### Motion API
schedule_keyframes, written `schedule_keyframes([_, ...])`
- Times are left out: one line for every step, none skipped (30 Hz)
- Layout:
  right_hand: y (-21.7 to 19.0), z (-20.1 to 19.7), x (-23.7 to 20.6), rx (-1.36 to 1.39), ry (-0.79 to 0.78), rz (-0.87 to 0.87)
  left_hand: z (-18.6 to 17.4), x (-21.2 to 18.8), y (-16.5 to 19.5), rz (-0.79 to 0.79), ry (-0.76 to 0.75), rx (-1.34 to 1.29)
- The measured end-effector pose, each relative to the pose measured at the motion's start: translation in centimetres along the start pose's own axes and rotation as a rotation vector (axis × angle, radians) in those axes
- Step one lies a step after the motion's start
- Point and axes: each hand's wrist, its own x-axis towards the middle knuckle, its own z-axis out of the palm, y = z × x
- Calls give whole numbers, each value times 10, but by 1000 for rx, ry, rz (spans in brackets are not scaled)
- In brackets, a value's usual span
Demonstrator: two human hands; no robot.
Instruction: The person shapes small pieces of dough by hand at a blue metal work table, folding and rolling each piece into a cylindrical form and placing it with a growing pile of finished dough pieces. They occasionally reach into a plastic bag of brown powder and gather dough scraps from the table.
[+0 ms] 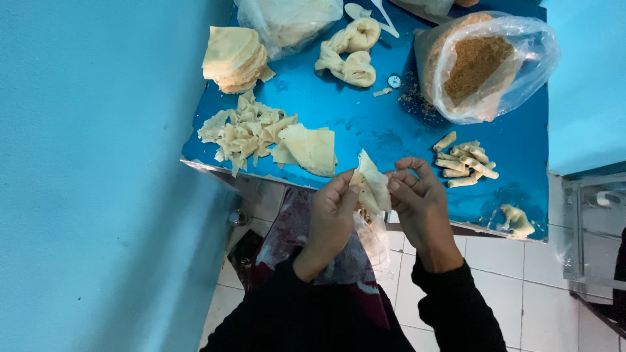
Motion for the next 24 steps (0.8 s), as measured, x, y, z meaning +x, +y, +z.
schedule_keyframes([1, 1, 0, 56, 1, 20, 1, -1, 1, 23, 14, 60])
schedule_keyframes([2, 2, -1, 111, 1, 41, 3, -1, 3, 47, 29, 119])
schedule_keyframes([3, 5, -3, 48, 11, 7, 4, -2, 5, 71, 43, 179])
schedule_keyframes([6, 8, -6, -15, 21, -26, 5, -2, 7, 112, 49, 303])
schedule_keyframes([8, 12, -8, -78, 31, -58, 7, -4, 9, 152, 56, 426])
schedule_keyframes([11, 15, -10, -177, 10, -145, 8, -5, 10, 189, 62, 548])
schedule_keyframes([12, 17, -12, -275, -8, -233, 8, -5, 11, 184, 30, 569])
schedule_keyframes([13, 17, -12, -374, -26, -322, 7, -5, 11, 178, -5, 589])
schedule_keyframes([13, 16, -13, -365, 18, -255, 6, -6, 10, 174, -38, 609])
schedule_keyframes([12, 12, -11, -355, 58, -188, 4, -5, 7, 148, 4, 611])
schedule_keyframes([11, 8, -10, -344, 98, -122, 2, -5, 4, 121, 43, 614])
schedule_keyframes([8, 1, -8, -169, 66, -63, -1, -5, 0, 93, 83, 615])
schedule_keyframes([5, -5, -6, 5, 31, -3, -5, -3, -5, 128, 93, 524])
schedule_keyframes([4, -11, -5, 180, -3, 55, -10, 0, -9, 163, 100, 434])
schedule_keyframes([1, -15, -5, 193, 64, 119, -14, 3, -12, 197, 106, 342])
schedule_keyframes([-4, -21, -7, 205, 132, 184, -20, 6, -14, 129, 124, 266])
schedule_keyframes([-8, -24, -9, 218, 201, 248, -25, 9, -13, 60, 139, 189])
schedule_keyframes([-14, -27, -10, 247, 171, 183, -31, 12, -11, -8, 154, 113])
schedule_keyframes([-24, -30, -12, 277, 143, 118, -37, 15, -5, 18, 202, 172])
schedule_keyframes([-31, -30, -13, 306, 116, 50, -44, 20, 3, 44, 247, 231])
schedule_keyframes([-40, -31, -14, 131, 131, -94, -50, 25, 13, 69, 292, 291])
schedule_keyframes([-52, -31, -14, -44, 146, -236, -58, 31, 26, 157, 311, 524])
schedule_keyframes([-58, -29, -12, -220, 159, -376, -63, 38, 37, 247, 329, 758])
schedule_keyframes([-58, -24, -7, -447, 113, -426, -66, 45, 47, 282, 313, 807])
